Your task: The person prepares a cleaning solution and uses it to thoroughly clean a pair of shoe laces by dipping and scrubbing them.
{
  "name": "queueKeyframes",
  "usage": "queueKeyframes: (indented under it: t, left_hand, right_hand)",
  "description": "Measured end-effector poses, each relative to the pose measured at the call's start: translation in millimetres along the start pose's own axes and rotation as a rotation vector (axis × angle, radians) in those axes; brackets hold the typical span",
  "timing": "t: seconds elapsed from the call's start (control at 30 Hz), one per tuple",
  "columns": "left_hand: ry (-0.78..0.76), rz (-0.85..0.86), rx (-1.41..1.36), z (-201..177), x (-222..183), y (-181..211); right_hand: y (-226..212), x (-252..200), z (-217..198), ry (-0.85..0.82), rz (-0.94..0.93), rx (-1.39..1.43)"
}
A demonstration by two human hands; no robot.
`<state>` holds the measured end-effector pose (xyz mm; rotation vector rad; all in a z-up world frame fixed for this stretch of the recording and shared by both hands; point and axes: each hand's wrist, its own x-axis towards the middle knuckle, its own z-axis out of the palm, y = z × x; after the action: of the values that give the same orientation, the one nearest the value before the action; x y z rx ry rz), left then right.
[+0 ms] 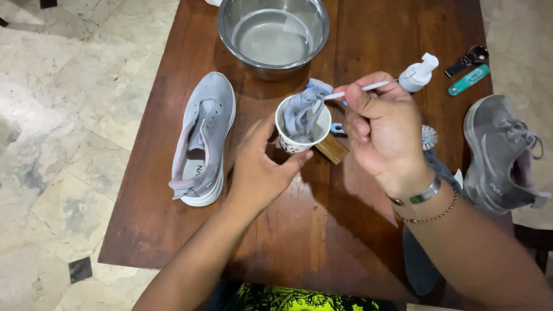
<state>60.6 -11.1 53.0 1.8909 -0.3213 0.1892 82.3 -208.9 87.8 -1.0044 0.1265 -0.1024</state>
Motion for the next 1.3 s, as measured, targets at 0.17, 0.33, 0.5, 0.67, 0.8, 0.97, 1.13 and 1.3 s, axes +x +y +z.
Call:
queueKeyframes:
  t: [0.17,0.33,0.5,0.67,0.8,0.97,1.13,1.3]
  left_hand:
    - [0.005,-0.045,-0.018,6.4,13.2,-9.3]
    - [0.036,-0.123,0.047,18.5,21.6,-32.3]
    - [0.046,-0.232,0.050,27.4,16.4,-53.0]
    - [0.050,-0.080,0.022,24.4,13.9,-64.5]
    - [0.037,-0.068,0.022,23.2,17.1,-63.7]
    - [0.014,-0.096,0.000,21.9,19.6,-60.5]
    - [-0.005,-0.116,-0.019,22.7,20.1,-60.6]
    - [-0.014,-0.099,0.002,22.3,21.0,-60.1]
  right_hand:
    - [-19.6,16.9,14.2,-0.036,0.020,0.048]
    - [-39.9,60.3,38.7,0.056,-0.030,0.004]
    - [-27.5,146.0,29.1,0.116,-0.143,-0.019]
    - [9.1,196.9,45.1,0.239,-0.136,-0.269]
    - [34.2,198.0,54.6,-0.052,-0.142,-0.966]
    - [30.2,202.4,61.5,-0.225,-0.241,-1.362]
    - [26.6,201.5,78.1,-0.157,-0.095,-1.272]
    - [36.1,214.8,73.3,-0.148,-0.123,-1.213]
